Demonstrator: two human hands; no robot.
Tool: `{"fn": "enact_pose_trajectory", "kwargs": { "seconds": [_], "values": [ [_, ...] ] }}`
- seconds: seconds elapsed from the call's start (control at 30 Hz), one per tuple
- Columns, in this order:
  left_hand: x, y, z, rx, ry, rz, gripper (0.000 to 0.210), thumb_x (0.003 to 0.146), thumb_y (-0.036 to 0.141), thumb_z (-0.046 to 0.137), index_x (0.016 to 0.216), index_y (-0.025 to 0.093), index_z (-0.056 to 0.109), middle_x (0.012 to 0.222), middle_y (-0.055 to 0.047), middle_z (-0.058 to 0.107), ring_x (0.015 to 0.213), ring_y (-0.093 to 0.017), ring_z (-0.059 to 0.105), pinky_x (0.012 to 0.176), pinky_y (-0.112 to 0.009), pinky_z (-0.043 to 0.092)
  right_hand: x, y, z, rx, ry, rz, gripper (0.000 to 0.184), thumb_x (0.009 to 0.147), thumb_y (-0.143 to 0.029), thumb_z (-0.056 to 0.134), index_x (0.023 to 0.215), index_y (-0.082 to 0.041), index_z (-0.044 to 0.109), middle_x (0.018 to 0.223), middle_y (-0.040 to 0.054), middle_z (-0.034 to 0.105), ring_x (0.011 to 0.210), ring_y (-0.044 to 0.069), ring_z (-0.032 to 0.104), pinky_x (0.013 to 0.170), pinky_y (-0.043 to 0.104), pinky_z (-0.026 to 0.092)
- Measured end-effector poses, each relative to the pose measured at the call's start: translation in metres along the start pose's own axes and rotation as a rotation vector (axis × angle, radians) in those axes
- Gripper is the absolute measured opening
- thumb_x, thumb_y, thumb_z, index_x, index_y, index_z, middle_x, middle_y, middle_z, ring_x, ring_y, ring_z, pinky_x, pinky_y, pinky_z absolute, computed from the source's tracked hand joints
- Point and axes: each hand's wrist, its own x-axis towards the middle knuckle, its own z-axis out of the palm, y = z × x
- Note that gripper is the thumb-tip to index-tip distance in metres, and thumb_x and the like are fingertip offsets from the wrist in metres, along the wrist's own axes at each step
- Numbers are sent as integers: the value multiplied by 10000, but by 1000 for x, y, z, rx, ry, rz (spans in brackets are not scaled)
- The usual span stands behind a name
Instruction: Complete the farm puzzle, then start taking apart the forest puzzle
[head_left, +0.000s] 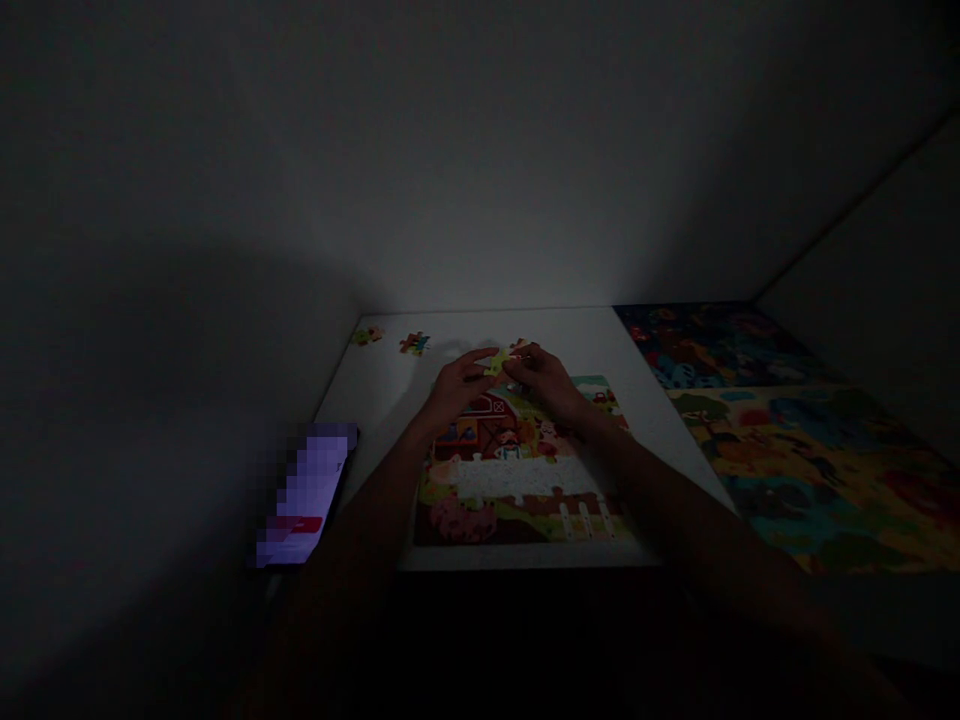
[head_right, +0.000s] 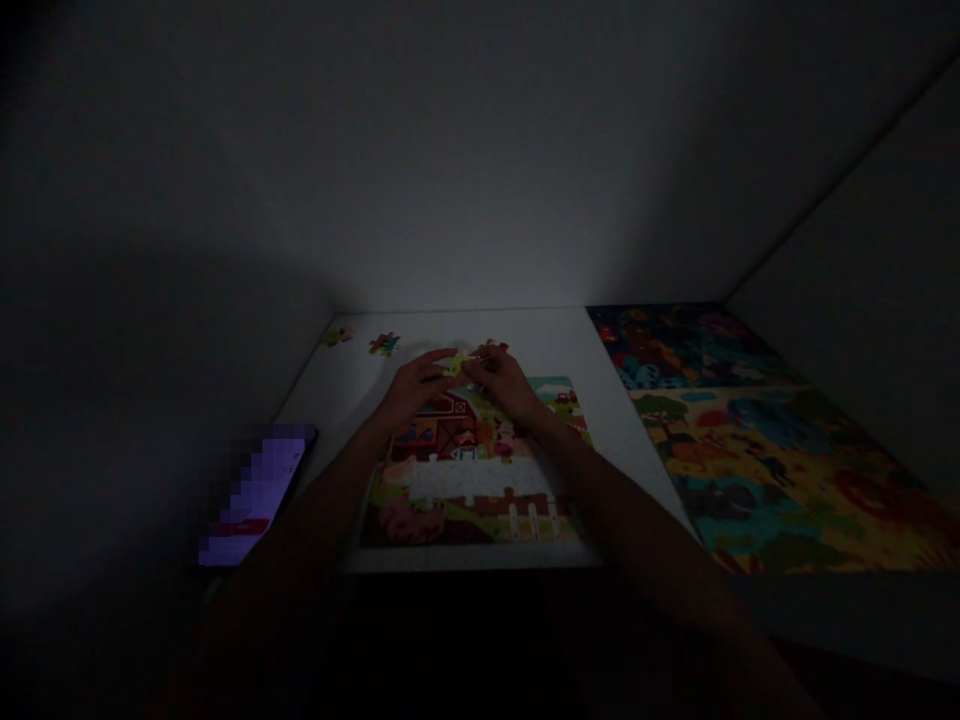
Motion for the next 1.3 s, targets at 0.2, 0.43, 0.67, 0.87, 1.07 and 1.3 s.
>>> {"fn": "enact_pose_trajectory", "kwargs": {
  "seconds": [0.2,0.43,0.67,0.87,1.07,1.3],
  "values": [
    [0,0,-1,25,88,-11,479,699,312,739,1150,185,638,798,-18,734,696,-168,678,582,-237,532,2,3,-2,-37,-44,-30,355,759,-545,691,848,-213,604,774,11,660,658,155,596,606,285,490],
    [-16,-7,-1,175,231,44,321,738,329,710,1020,189,645,719,-2,721,666,-170,685,629,-262,531,2,4,0,-105,-133,-130,249,780,-446,674,831,-203,652,828,42,678,774,185,602,733,326,498],
    [-52,2,-12,418,289,79,119,796,332,677,810,214,691,785,-4,738,759,-177,692,700,-264,515,-3,-2,0,-147,-280,-201,217,816,-400,636,832,-193,700,834,44,709,768,191,621,766,358,504],
    [-101,-6,-29,640,365,51,123,834,335,638,876,256,722,896,-16,756,853,-215,690,789,-321,516,-3,0,-3,-170,-326,-185,180,800,-347,653,855,-207,753,894,55,756,813,220,660,839,406,509],
    [-150,-5,-26,876,268,165,226,909,342,524,1004,267,715,1052,-59,737,1001,-253,659,926,-418,497,-4,1,-4,-182,-324,-171,210,831,-361,623,913,-214,747,945,61,748,850,222,657,855,404,507],
    [-178,-7,-13,1149,82,194,569,866,437,616,1383,215,527,1518,-137,433,1395,-319,392,1152,-532,308,-4,2,-3,-147,-207,-57,312,844,-425,593,1009,-183,702,884,56,695,719,173,591,672,322,498]
  ]
}}
